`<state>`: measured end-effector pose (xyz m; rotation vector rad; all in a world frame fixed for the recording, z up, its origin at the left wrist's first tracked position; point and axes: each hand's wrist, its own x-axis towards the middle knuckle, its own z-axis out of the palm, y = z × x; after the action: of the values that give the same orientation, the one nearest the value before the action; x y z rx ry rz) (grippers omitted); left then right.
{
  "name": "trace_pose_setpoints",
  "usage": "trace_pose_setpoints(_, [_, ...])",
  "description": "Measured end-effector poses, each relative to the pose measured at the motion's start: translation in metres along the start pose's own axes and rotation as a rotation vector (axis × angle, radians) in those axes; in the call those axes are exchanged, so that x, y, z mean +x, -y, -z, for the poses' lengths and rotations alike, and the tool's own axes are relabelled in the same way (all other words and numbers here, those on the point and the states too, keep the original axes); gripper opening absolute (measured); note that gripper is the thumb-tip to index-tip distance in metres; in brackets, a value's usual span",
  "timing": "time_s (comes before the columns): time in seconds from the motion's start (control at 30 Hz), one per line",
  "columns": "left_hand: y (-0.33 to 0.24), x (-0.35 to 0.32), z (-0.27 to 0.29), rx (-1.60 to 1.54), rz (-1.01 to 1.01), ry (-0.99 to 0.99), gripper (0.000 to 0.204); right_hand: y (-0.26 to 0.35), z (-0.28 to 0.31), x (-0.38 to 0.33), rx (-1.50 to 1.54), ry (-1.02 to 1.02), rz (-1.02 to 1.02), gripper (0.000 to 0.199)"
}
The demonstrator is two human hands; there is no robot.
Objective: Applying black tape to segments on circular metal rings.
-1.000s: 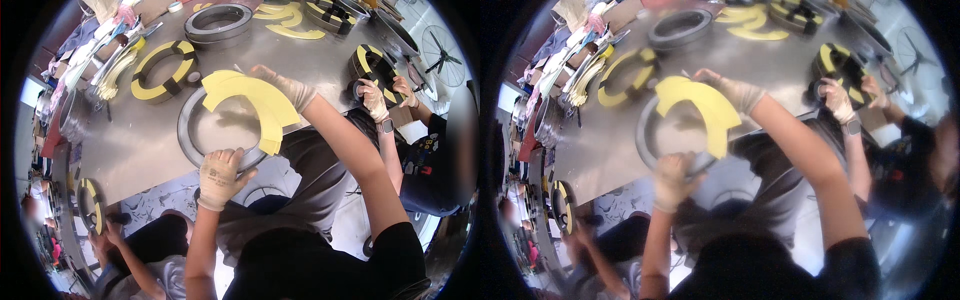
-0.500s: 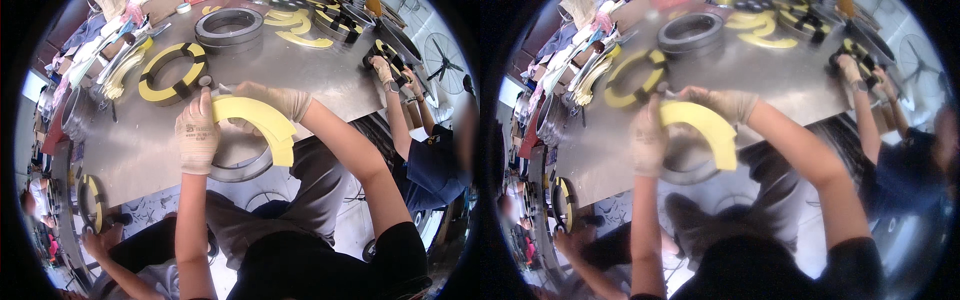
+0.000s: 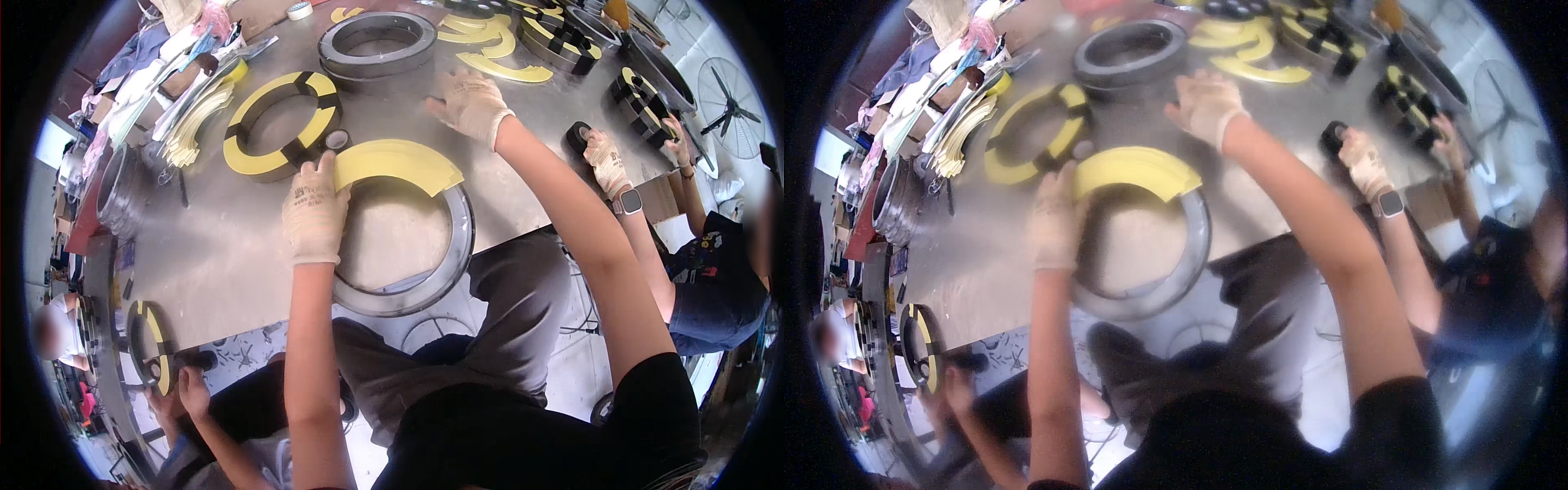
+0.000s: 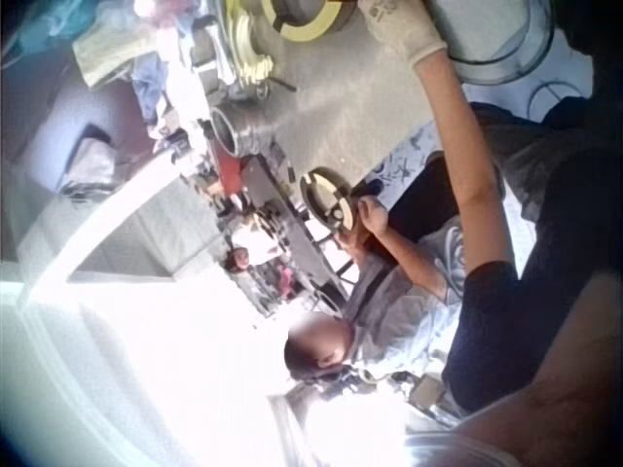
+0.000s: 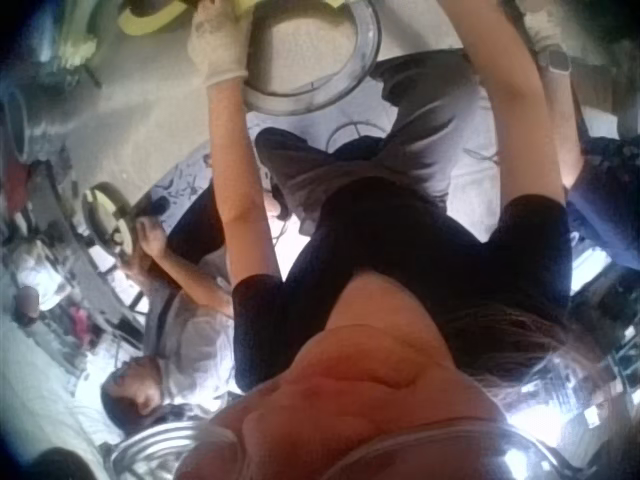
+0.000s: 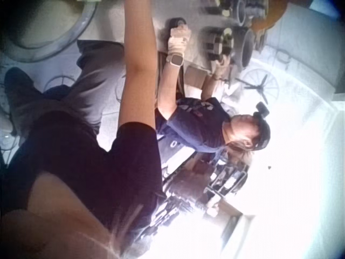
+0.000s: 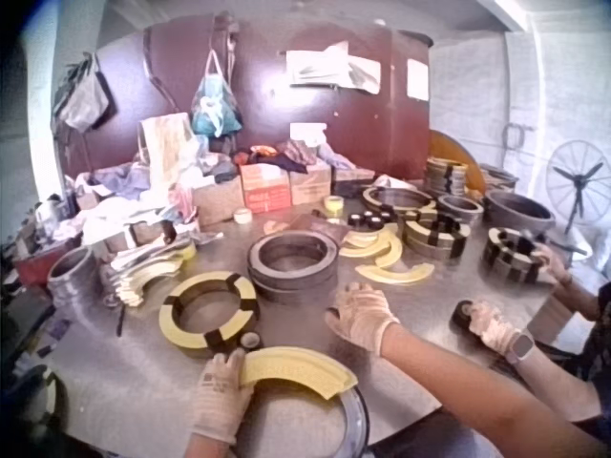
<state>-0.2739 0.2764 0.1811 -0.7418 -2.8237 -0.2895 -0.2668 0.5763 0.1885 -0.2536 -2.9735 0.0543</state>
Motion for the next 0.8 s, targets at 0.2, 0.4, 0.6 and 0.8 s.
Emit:
trace_pose_setpoints(0.2, [0.007,0.007,-0.016,-0.045,-0.040,-0.111,0.053,0.023,0.014,-0.023,0.430,0.129,0.404,0.043])
trace_pose_setpoints(0.4, [0.013,0.009,-0.019,-0.217,-0.036,-0.064,0.053,0.001,0.008,-0.015,0.382,0.178,0.187,0.052])
trace_pose_setpoints(0.6, [0.016,0.007,-0.018,-0.356,-0.043,-0.102,0.051,-0.006,-0.003,-0.017,0.317,0.207,0.413,0.055])
trace_pose_setpoints(0.8, [0.025,0.002,-0.006,-0.858,0.172,-0.173,0.055,0.013,0.002,-0.023,0.491,0.205,0.221,0.055])
